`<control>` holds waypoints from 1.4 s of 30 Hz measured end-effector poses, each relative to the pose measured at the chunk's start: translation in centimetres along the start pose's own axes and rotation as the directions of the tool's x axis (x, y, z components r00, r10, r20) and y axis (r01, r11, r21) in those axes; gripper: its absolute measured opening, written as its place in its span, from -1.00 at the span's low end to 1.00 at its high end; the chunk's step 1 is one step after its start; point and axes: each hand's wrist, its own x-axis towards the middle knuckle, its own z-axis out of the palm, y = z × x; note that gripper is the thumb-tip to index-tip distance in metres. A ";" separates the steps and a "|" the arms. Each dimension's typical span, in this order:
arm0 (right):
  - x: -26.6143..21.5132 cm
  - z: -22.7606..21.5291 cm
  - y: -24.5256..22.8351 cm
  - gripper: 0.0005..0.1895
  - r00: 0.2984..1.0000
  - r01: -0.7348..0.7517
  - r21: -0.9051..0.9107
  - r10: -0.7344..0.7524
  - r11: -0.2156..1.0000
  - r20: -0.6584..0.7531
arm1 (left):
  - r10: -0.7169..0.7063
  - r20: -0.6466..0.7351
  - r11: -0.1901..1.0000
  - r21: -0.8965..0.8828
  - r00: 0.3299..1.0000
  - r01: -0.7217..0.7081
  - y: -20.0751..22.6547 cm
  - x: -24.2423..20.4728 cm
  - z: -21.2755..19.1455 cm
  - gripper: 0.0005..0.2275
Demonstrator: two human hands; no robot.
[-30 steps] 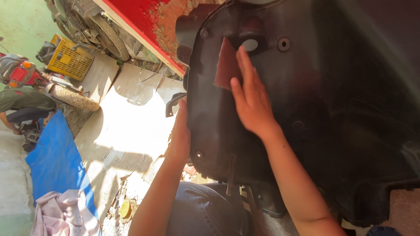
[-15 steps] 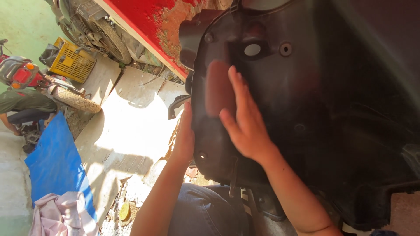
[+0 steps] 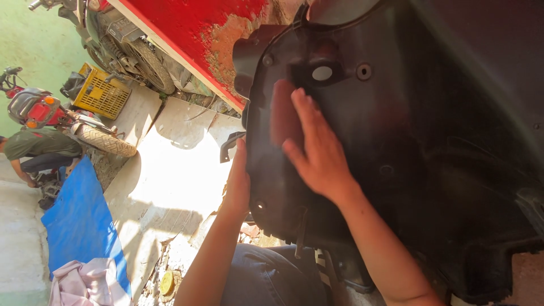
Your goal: The person uses a piece of sandpaper to smooth the surface of a black plastic motorcycle fairing or panel.
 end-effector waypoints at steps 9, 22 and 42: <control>-1.0 -0.1 -3.1 -0.22 0.994 0.103 0.084 -0.105 0.991 0.025 | 0.062 -0.036 0.995 0.085 0.997 -0.059 -0.8 0.3 -0.6 -0.43; -0.1 -0.2 2.5 -0.32 0.996 -0.034 0.010 0.035 0.999 -0.083 | 0.269 0.038 0.928 0.256 0.962 -0.270 -0.5 2.0 -0.8 -0.47; -0.1 -3.7 -2.3 -0.23 0.944 -0.136 -0.270 0.207 0.953 0.258 | 0.503 0.400 0.562 0.522 0.766 -0.641 5.9 22.1 2.5 -0.51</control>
